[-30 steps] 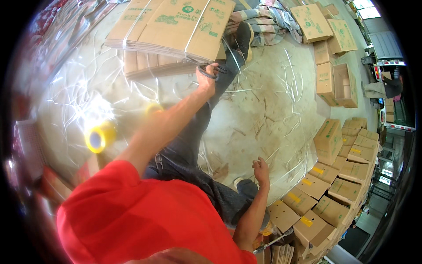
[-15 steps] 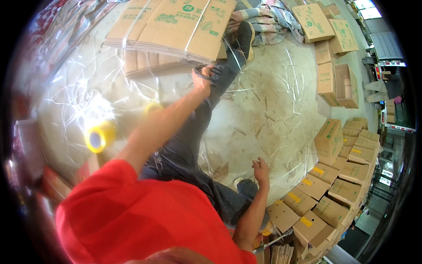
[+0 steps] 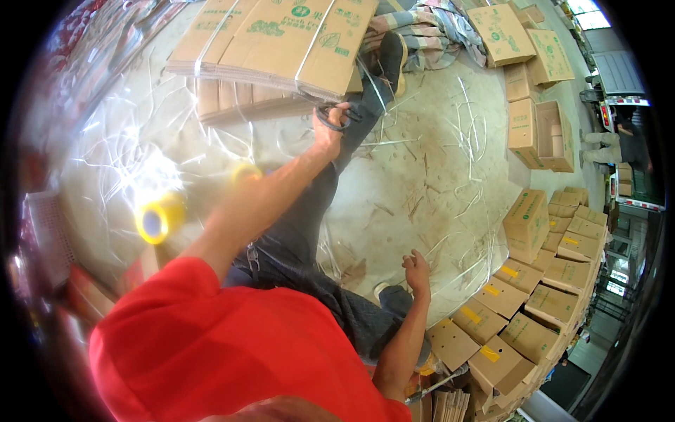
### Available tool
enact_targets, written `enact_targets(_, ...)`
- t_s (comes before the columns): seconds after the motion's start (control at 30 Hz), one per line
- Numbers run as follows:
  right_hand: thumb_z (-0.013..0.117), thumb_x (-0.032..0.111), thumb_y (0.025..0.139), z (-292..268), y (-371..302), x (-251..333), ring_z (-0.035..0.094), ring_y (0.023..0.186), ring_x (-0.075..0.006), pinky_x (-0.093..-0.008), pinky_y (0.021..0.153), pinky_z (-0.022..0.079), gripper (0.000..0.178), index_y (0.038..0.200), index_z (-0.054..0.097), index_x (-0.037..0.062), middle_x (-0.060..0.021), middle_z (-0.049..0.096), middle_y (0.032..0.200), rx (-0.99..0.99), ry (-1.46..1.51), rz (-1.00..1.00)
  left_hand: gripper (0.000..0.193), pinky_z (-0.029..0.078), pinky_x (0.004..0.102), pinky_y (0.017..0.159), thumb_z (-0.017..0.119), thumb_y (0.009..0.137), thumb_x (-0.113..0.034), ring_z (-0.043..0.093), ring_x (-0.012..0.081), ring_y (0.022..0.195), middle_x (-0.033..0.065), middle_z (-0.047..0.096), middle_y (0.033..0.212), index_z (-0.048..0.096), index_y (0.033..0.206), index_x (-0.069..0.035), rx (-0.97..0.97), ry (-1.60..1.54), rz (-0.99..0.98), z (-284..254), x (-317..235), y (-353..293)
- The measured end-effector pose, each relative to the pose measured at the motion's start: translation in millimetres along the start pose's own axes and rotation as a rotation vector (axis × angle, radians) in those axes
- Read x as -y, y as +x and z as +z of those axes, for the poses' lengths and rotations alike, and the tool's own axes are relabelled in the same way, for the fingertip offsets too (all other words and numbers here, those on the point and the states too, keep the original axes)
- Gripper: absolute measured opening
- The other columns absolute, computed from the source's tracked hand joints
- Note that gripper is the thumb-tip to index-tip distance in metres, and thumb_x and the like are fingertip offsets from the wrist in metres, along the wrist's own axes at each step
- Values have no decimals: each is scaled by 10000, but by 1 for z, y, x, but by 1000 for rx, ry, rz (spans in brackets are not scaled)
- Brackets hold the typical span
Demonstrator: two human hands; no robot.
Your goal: The person sits on the floor and repeatedly folds flat cardboard sheets into small boxes. They use a handheld tape dispenser to seal the box seams and place the finished boxes into a pile nearby.
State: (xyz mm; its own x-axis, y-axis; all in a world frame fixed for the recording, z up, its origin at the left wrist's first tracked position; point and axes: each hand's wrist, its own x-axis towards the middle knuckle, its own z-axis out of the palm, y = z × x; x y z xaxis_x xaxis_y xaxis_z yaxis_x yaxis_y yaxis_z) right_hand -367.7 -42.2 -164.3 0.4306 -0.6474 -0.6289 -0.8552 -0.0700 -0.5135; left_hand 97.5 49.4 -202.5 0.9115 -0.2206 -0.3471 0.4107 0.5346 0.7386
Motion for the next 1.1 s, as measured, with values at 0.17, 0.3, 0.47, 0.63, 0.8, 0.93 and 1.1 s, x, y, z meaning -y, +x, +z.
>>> enact_targets(0.17, 598, 226, 1011, 1, 3, -3, 698, 977, -217, -337, 855, 539, 606, 1506, 447, -90, -174, 730, 1188, 5, -5, -10, 247, 448, 281, 623, 652, 898, -89, 544, 125, 726, 39, 650, 930, 536, 1117, -87, 3, 9, 57, -2, -6, 2)
enact_targets(0.3, 599, 224, 1011, 1, 5, -6, 698, 980, -213, -333, 846, 537, 602, 1504, 450, -88, -169, 729, 1189, 11, -11, -14, 235, 443, 280, 616, 638, 899, -87, 539, 129, 720, 43, 626, 893, 530, 1107, -69, -41, 11, 39, 3, -14, 6)
enact_targets(0.47, 603, 226, 1011, 1, 5, -12, 699, 976, -211, -334, 838, 536, 595, 1497, 458, -85, -162, 728, 1182, 10, -15, -22, 242, 449, 323, 608, 624, 860, -88, 546, 160, 709, 62, 614, 861, 510, 1069, -48, -148, 57, 55, 10, -14, 24)
enact_targets(0.63, 603, 226, 1012, 1, 3, -12, 705, 977, -218, -344, 848, 540, 586, 1493, 465, -79, -166, 727, 1192, -10, -19, -14, 190, 493, 352, 609, 593, 840, -99, 595, 197, 664, 114, 652, 779, 576, 978, 31, -244, 37, 188, 7, -4, 47)
enact_targets(0.8, 611, 226, 1009, 2, -2, -7, 711, 983, -226, -352, 858, 542, 583, 1489, 472, -76, -168, 731, 1182, -16, 19, -14, 231, 493, 367, 629, 616, 839, -128, 587, 202, 692, 117, 640, 820, 557, 1011, 15, -320, 193, 317, -26, -7, 41)
enact_targets(0.93, 617, 218, 1007, 3, -1, -6, 712, 970, -219, -346, 852, 541, 579, 1487, 477, -74, -165, 735, 1172, -7, -26, -14, 289, 487, 398, 679, 671, 839, -144, 516, 191, 765, 66, 532, 905, 482, 1035, -47, -279, 537, 233, -121, -42, 36)
enact_targets(1.1, 619, 211, 1008, 4, 5, -7, 706, 954, -203, -332, 838, 538, 579, 1492, 473, -72, -152, 736, 1154, 1, -35, -36, 409, 547, 441, 764, 752, 852, -256, 682, 304, 870, 213, 693, 966, 579, 1103, 17, -237, 1098, -35, -286, -104, 38)
